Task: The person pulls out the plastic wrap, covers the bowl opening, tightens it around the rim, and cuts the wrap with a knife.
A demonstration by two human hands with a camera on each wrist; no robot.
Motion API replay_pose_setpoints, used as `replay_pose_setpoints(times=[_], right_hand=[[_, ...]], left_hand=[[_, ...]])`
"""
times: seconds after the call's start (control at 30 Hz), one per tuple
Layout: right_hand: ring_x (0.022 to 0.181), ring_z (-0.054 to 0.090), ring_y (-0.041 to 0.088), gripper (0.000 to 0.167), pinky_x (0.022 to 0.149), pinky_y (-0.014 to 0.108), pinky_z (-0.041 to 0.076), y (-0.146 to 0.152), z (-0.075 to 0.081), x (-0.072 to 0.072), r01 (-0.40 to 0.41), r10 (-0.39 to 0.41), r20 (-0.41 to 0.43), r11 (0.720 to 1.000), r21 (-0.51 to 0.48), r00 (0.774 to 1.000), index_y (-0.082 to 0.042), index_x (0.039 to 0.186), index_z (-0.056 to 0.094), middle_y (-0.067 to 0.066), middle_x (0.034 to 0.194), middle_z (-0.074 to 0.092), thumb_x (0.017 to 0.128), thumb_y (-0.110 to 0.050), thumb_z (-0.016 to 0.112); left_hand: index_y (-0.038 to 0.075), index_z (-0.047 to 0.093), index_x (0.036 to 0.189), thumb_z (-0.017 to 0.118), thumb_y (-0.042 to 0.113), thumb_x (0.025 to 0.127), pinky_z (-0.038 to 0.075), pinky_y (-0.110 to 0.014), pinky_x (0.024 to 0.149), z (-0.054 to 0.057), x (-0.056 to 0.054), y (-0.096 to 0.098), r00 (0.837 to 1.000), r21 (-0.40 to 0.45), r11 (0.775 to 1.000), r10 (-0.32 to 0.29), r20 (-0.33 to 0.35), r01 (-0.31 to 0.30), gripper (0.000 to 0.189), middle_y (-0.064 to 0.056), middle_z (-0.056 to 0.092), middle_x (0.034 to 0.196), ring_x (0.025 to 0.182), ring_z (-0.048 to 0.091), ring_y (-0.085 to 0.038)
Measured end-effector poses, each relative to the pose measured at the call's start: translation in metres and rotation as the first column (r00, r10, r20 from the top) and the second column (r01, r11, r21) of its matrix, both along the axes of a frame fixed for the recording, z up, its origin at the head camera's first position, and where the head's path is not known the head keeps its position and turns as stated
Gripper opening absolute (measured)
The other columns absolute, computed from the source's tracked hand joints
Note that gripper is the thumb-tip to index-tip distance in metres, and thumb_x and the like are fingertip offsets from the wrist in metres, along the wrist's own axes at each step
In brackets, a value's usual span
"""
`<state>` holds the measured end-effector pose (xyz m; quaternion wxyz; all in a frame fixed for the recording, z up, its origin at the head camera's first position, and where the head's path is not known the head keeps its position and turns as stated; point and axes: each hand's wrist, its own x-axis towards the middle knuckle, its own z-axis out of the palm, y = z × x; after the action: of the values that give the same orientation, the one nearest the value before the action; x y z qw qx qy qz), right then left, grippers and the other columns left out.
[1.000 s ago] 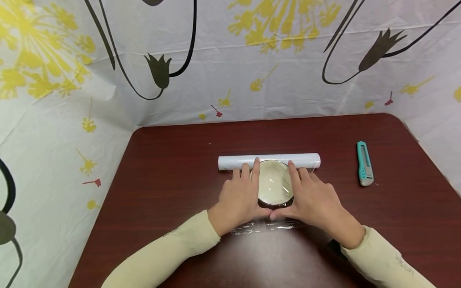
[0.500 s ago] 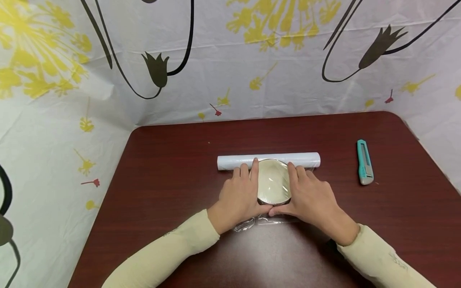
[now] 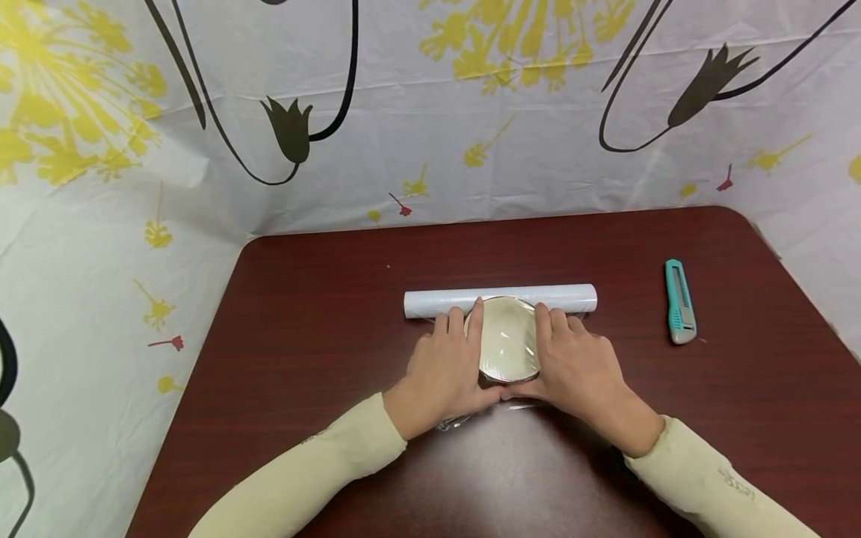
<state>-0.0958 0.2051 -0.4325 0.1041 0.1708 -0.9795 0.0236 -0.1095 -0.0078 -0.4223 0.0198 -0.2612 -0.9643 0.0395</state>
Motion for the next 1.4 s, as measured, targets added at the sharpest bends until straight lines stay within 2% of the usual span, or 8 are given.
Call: replay_pose_setpoints(times=[0.13, 0.23, 0.43, 0.6, 0.7, 1.03, 1.27, 1.4], right_hand=[[0.089, 0.069, 0.044, 0.137, 0.048, 0.056, 0.059, -0.001, -0.002, 0.000, -0.002, 0.002, -0.025, 1.000, -0.011, 1.000, 0.016, 0.140, 0.049, 0.022, 0.097, 0.062, 0.056, -0.084, 0.094], [0.088, 0.069, 0.044, 0.135, 0.047, 0.055, 0.059, -0.001, -0.003, 0.000, -0.006, 0.005, -0.038, 1.000, -0.014, 0.999, 0.016, 0.139, 0.050, 0.022, 0.095, 0.062, 0.057, -0.081, 0.095], [0.088, 0.069, 0.043, 0.135, 0.047, 0.054, 0.059, -0.002, -0.004, -0.001, -0.011, 0.012, -0.057, 1.000, 0.005, 0.998, 0.016, 0.138, 0.050, 0.022, 0.094, 0.060, 0.057, -0.082, 0.095], [0.081, 0.068, 0.042, 0.130, 0.044, 0.051, 0.057, -0.001, -0.006, -0.002, -0.042, 0.047, -0.114, 0.998, 0.043, 0.992, 0.018, 0.135, 0.050, 0.022, 0.095, 0.060, 0.058, -0.076, 0.098], [0.078, 0.067, 0.041, 0.128, 0.043, 0.050, 0.057, 0.000, -0.007, -0.003, -0.058, 0.066, -0.141, 0.997, 0.059, 0.988, 0.019, 0.135, 0.050, 0.024, 0.096, 0.061, 0.060, -0.072, 0.100], [0.068, 0.061, 0.038, 0.117, 0.039, 0.047, 0.054, 0.002, -0.012, -0.003, -0.079, 0.092, -0.207, 0.994, 0.070, 0.974, 0.020, 0.132, 0.051, 0.022, 0.090, 0.058, 0.063, -0.061, 0.100], [0.079, 0.068, 0.042, 0.120, 0.042, 0.052, 0.057, 0.004, -0.016, 0.000, -0.070, 0.071, -0.174, 0.997, 0.015, 0.982, 0.018, 0.138, 0.049, 0.025, 0.099, 0.061, 0.063, -0.058, 0.102], [0.084, 0.070, 0.044, 0.121, 0.045, 0.054, 0.059, 0.006, -0.017, 0.001, -0.079, 0.075, -0.160, 0.997, -0.022, 0.984, 0.018, 0.141, 0.048, 0.027, 0.105, 0.063, 0.065, -0.059, 0.102]], left_hand=[[0.002, 0.021, 0.175, 0.070, 0.098, 0.073, 0.057, -0.032, 0.068, -0.001, 0.000, 0.003, 0.999, -0.028, 0.999, 0.029, 0.039, -0.028, 0.148, -0.017, 0.054, 0.136, 0.114, 0.058, -0.028], [0.002, 0.018, 0.175, 0.068, 0.102, 0.069, 0.058, -0.033, 0.072, -0.004, 0.001, 0.005, 0.999, -0.073, 0.996, 0.051, 0.014, -0.050, 0.155, -0.017, 0.054, 0.138, 0.115, 0.057, -0.029], [0.000, 0.027, 0.172, 0.074, 0.101, 0.064, 0.055, -0.032, 0.070, -0.009, 0.000, 0.006, 0.993, -0.115, 0.992, 0.029, -0.118, -0.042, 0.155, -0.014, 0.057, 0.125, 0.106, 0.058, -0.026], [-0.002, 0.038, 0.168, 0.080, 0.093, 0.067, 0.050, -0.028, 0.061, -0.012, -0.003, 0.004, 0.967, -0.106, 0.994, -0.015, -0.253, -0.013, 0.145, -0.009, 0.060, 0.111, 0.096, 0.058, -0.022], [-0.003, 0.042, 0.165, 0.082, 0.091, 0.066, 0.048, -0.027, 0.057, -0.014, -0.005, 0.002, 0.953, -0.097, 0.995, -0.032, -0.301, 0.003, 0.142, -0.008, 0.060, 0.106, 0.091, 0.058, -0.021], [-0.003, 0.046, 0.163, 0.082, 0.086, 0.070, 0.050, -0.026, 0.056, -0.018, -0.008, -0.003, 0.943, -0.068, 0.996, -0.070, -0.325, 0.051, 0.134, -0.009, 0.061, 0.109, 0.090, 0.058, -0.021], [-0.002, 0.043, 0.164, 0.083, 0.083, 0.074, 0.053, -0.026, 0.057, -0.022, -0.008, -0.008, 0.958, -0.010, 0.996, -0.085, -0.274, 0.086, 0.131, -0.010, 0.061, 0.113, 0.091, 0.059, -0.022], [-0.003, 0.043, 0.164, 0.083, 0.084, 0.076, 0.054, -0.025, 0.057, -0.024, -0.008, -0.012, 0.958, 0.023, 0.993, -0.102, -0.268, 0.113, 0.130, -0.010, 0.059, 0.113, 0.091, 0.060, -0.022]])
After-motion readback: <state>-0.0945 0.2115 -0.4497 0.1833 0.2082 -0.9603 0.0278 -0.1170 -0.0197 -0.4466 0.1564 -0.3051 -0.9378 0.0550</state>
